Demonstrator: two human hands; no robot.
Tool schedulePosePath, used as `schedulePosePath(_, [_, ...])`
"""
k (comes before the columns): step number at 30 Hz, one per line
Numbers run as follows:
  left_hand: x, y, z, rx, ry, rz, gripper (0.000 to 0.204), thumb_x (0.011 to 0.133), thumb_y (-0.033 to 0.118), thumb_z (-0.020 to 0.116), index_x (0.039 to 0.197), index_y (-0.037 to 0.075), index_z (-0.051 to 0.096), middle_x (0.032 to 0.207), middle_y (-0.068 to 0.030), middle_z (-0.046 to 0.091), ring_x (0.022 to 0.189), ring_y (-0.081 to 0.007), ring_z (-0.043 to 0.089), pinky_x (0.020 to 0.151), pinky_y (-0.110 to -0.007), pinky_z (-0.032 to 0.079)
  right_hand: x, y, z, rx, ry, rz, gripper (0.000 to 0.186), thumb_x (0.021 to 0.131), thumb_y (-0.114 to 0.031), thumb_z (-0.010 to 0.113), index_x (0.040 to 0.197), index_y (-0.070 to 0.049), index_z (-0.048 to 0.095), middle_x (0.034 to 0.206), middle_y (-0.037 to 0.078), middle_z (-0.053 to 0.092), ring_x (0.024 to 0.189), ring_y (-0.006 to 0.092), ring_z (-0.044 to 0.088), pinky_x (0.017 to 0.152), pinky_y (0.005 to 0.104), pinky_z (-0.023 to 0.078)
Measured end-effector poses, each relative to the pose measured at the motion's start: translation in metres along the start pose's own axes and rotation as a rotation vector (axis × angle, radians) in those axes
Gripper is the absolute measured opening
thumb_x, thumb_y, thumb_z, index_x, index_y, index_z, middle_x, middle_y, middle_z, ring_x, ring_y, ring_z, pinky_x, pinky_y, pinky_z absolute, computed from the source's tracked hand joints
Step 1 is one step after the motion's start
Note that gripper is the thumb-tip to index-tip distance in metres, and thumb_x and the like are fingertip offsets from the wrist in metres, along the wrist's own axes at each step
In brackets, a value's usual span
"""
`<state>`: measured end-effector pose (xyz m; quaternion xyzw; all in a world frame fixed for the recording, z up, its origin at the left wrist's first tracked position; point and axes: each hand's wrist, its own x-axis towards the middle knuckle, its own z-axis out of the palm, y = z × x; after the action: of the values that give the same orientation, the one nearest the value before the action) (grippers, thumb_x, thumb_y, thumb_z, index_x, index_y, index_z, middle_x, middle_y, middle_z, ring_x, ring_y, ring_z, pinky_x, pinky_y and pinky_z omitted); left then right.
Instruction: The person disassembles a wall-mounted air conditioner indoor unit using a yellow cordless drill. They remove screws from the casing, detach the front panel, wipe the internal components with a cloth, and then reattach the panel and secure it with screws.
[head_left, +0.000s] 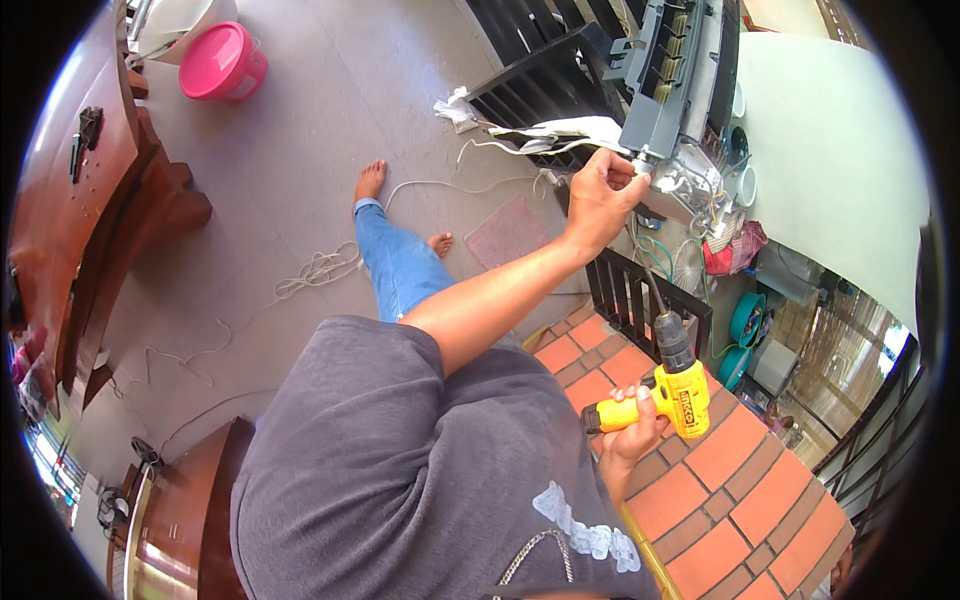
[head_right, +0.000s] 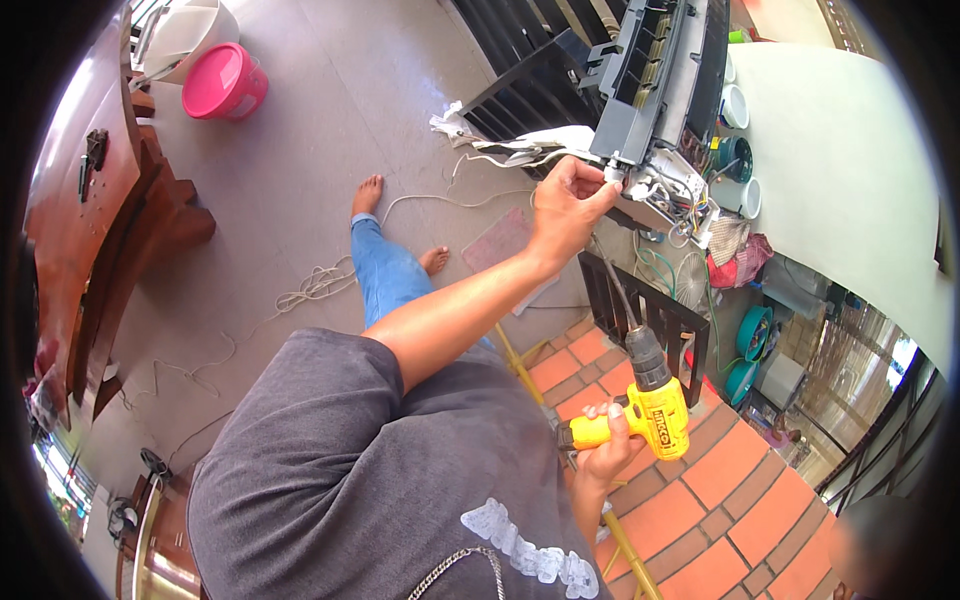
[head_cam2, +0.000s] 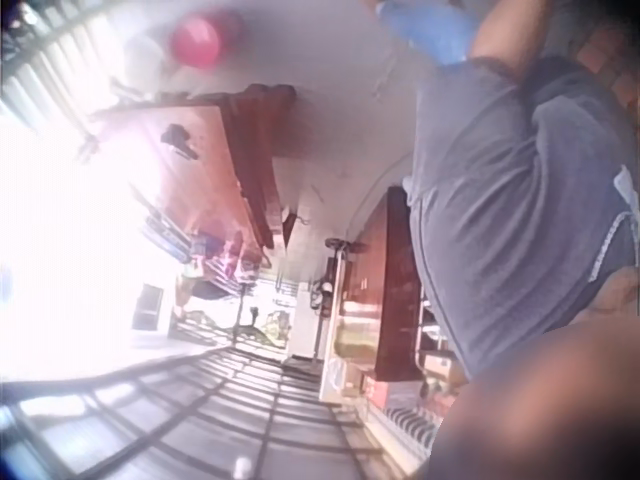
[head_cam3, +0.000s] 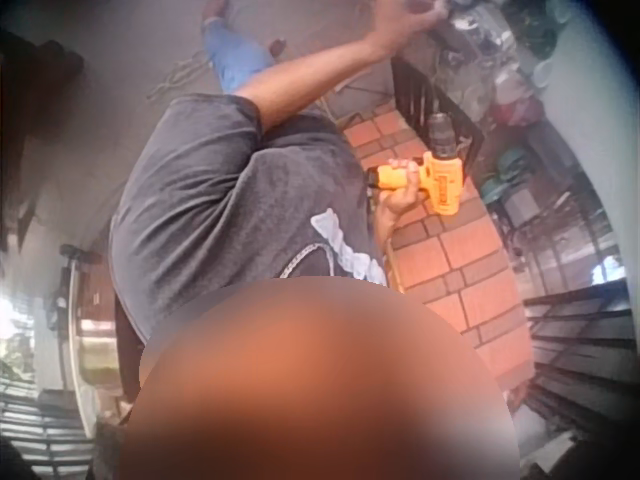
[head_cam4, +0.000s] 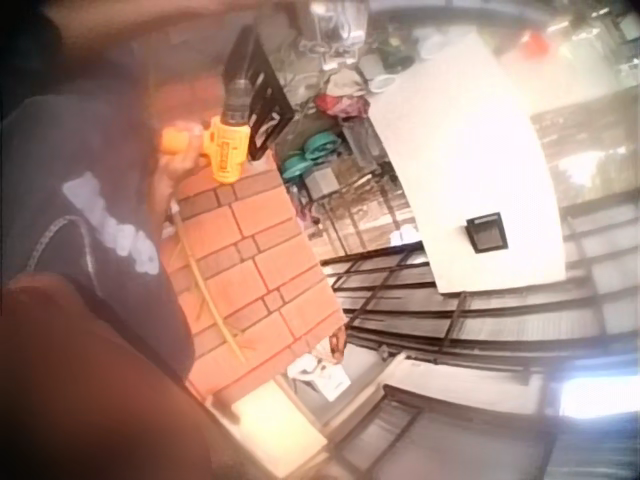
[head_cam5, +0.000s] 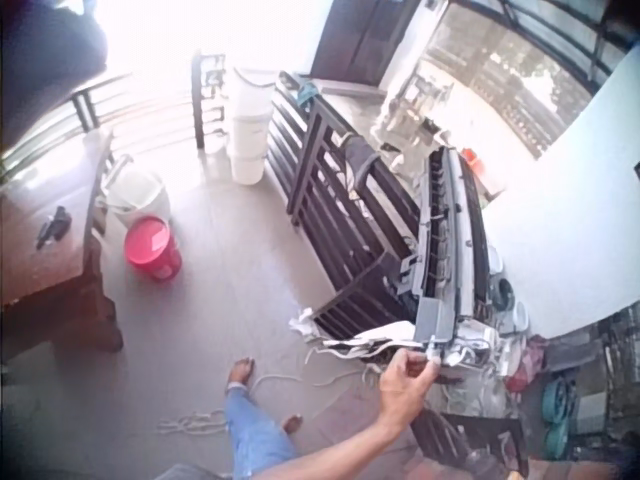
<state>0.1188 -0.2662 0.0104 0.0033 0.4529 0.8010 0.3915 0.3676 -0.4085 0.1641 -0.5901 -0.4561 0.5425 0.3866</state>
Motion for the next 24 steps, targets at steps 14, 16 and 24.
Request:
schedulePosePath(14, [0.008, -0.005, 0.0, 0.033, -0.011, 0.128, 0.025, 0.095, 0.012, 0.083, 0.107, -0.002, 0.066, 0.091, -0.0054, 0.072, 0.082, -0.0114, 0.068, 0.076, -0.029, 0.058, 0.008, 0.003, 0.005, -0.051, -0.009, -0.02, 0.026, 0.096, -0.011, 0.072, 0.117, -0.007, 0.058, 0.087, 0.007, 0.065, 0.075, 0.0208, 0.065, 0.073, 0.0401, 0.058])
schedulePosePath(16, [0.007, -0.005, 0.001, 0.032, -0.005, 0.134, 0.025, 0.095, 0.012, 0.082, 0.109, -0.002, 0.067, 0.092, -0.0062, 0.073, 0.083, -0.0122, 0.07, 0.076, -0.03, 0.059, 0.008, 0.003, 0.004, -0.047, -0.011, -0.031, 0.025, 0.096, -0.011, 0.073, 0.117, -0.006, 0.058, 0.087, 0.007, 0.065, 0.075, 0.0207, 0.065, 0.072, 0.04, 0.058])
schedulePosePath(24, [0.004, -0.004, -0.002, 0.069, 0.008, 0.172, 0.027, 0.099, 0.015, 0.082, 0.113, -0.003, 0.069, 0.098, -0.0082, 0.078, 0.088, -0.0121, 0.074, 0.078, -0.029, 0.061, 0.01, 0.004, -0.002, -0.061, -0.011, 0.007, 0.023, 0.096, -0.012, 0.073, 0.114, -0.007, 0.06, 0.088, 0.007, 0.065, 0.076, 0.0208, 0.064, 0.075, 0.0408, 0.058])
